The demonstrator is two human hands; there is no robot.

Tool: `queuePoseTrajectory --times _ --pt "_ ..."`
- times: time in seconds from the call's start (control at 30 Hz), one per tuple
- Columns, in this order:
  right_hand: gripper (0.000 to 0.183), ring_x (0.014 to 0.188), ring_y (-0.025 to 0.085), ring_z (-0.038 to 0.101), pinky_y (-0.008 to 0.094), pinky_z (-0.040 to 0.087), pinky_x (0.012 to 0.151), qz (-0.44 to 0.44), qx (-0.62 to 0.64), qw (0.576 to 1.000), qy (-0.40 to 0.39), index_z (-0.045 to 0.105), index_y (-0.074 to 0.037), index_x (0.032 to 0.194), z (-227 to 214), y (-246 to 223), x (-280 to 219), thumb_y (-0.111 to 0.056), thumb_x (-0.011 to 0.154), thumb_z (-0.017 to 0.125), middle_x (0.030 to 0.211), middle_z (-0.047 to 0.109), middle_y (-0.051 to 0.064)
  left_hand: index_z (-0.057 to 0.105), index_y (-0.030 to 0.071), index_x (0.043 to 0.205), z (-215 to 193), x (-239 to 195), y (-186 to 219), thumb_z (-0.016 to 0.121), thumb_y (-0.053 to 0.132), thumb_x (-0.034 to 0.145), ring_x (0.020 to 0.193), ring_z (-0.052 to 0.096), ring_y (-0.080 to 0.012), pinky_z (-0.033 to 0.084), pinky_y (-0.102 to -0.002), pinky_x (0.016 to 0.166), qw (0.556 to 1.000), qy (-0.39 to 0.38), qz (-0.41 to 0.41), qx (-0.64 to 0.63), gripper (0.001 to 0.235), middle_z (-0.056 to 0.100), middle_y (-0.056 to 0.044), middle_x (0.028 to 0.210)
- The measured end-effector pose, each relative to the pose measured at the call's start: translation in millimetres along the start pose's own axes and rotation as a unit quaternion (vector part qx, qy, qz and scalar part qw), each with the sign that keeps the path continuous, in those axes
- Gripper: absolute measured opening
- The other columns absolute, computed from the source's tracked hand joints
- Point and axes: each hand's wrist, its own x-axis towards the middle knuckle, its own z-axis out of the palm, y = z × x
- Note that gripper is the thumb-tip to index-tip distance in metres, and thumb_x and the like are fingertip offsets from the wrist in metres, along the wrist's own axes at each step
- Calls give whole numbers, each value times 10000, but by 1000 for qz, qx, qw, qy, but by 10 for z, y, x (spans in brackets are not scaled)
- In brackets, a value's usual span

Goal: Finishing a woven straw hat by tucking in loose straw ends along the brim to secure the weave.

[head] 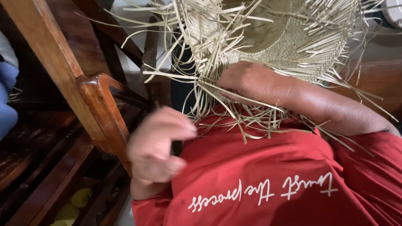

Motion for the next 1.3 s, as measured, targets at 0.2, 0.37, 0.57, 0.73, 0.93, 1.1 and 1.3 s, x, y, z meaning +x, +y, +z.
queuePoseTrajectory --times 0.2,0.37,0.57,0.73,0.93,1.1,1.3 --pt "176 851 300 632 447 527 838 6 8 999 -53 626 -52 988 -52 -40 45 -212 922 661 901 657 106 596 14 1203 272 233 -259 703 273 996 1093 613 -303 475 -453 996 890 -129 29 437 348 604 -109 1157" --pt "220 772 248 656 366 568 765 27 -21 999 -36 656 -107 939 -15 -73 14 -244 1077 553 766 655 55 712 67 1067 118 104 -621 556 359 1090 852 692 -321 514 -461 760 814 -45 14 579 331 675 -81 952" --pt "170 801 255 666 390 567 776 8 -50 999 -7 660 -129 970 165 1 -28 -230 1040 543 820 681 43 700 12 1058 121 -18 -820 736 260 1000 821 693 -404 546 -484 720 841 4 -34 540 257 663 -162 886" --pt "198 799 255 693 390 582 774 16 -36 999 -28 678 -122 964 118 11 -16 -268 1047 573 821 705 51 712 40 996 201 7 -902 686 77 1005 796 698 -351 565 -408 726 914 82 -89 386 47 638 -113 822" --pt "227 807 246 729 363 596 812 32 -18 997 -70 721 -95 986 -64 -60 67 -254 1069 583 801 730 71 728 67 973 205 -206 -1152 641 101 1027 756 663 -185 568 -389 749 945 134 -197 223 108 676 -81 780" --pt "163 725 246 716 353 606 779 49 63 996 -35 736 -17 1026 -261 -9 44 -132 1053 623 796 716 135 735 46 942 277 -270 -1270 641 55 1019 789 507 -80 548 -371 741 954 169 -207 134 122 635 -55 738" --pt "204 941 251 696 314 610 789 -23 237 968 78 648 81 1122 -524 -116 50 154 932 645 1077 699 200 698 -17 1074 265 -309 -1283 587 76 1051 647 407 -31 359 -188 601 949 176 -262 -11 146 592 47 775"
